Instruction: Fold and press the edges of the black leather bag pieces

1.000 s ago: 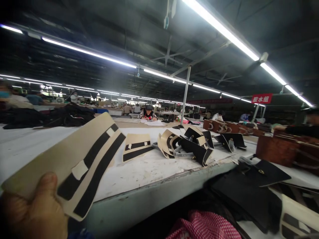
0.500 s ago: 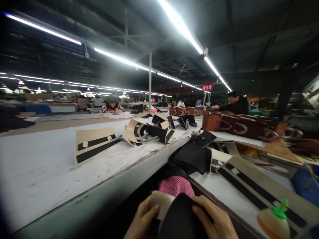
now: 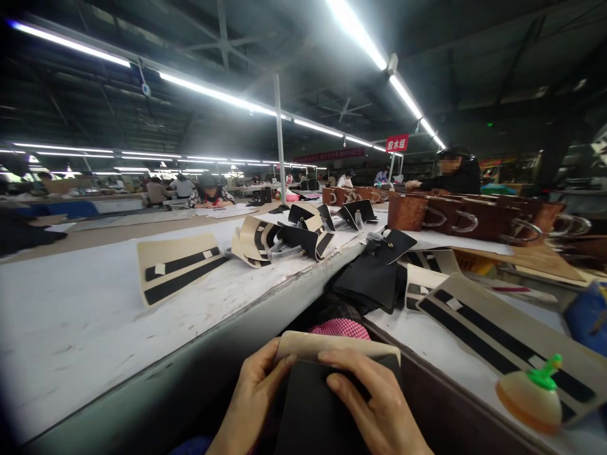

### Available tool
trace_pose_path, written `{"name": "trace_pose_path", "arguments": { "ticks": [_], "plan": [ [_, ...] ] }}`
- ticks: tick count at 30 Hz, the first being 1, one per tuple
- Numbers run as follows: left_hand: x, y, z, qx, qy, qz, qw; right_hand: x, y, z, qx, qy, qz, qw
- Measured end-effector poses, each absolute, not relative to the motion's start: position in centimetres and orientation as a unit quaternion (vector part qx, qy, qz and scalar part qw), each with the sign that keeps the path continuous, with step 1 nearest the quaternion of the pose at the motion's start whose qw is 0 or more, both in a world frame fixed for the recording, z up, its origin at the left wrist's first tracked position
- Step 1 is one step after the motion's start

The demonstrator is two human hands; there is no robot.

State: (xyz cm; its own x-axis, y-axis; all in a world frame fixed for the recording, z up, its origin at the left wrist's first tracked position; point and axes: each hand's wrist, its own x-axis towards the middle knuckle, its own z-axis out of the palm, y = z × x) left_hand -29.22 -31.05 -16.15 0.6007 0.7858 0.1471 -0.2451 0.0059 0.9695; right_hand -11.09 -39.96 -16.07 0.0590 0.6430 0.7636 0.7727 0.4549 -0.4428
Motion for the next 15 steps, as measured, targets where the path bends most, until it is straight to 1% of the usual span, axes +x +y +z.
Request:
{"name": "trace_pose_path", "arguments": {
  "ticks": [3, 5, 7, 11, 15],
  "plan": [
    [-29.9, -32.5, -15.2, 0.586, 0.266, 0.381, 0.664, -12.7, -40.3, -15.5, -0.441, -0.722, -0.078, 0.528],
    [-30.1, -33.2, -15.2, 0.582, 0.3, 0.374, 0.657, -13.1, -40.4, -15.3, -0.401, -0.749, -0.082, 0.521],
    [-30.1, -33.7, -15.2, 0.582, 0.304, 0.366, 0.66, -13.2, -40.4, -15.2, -0.405, -0.754, -0.108, 0.506],
    [-29.6, -34.3, -14.5, 0.561, 0.265, 0.366, 0.693, -13.2, -40.7, -15.1, -0.439, -0.734, -0.191, 0.482],
    [-29.5, -34.8, -13.7, 0.522, 0.203, 0.382, 0.735, -13.7, -41.0, -14.8, -0.422, -0.732, -0.228, 0.485]
  ]
}}
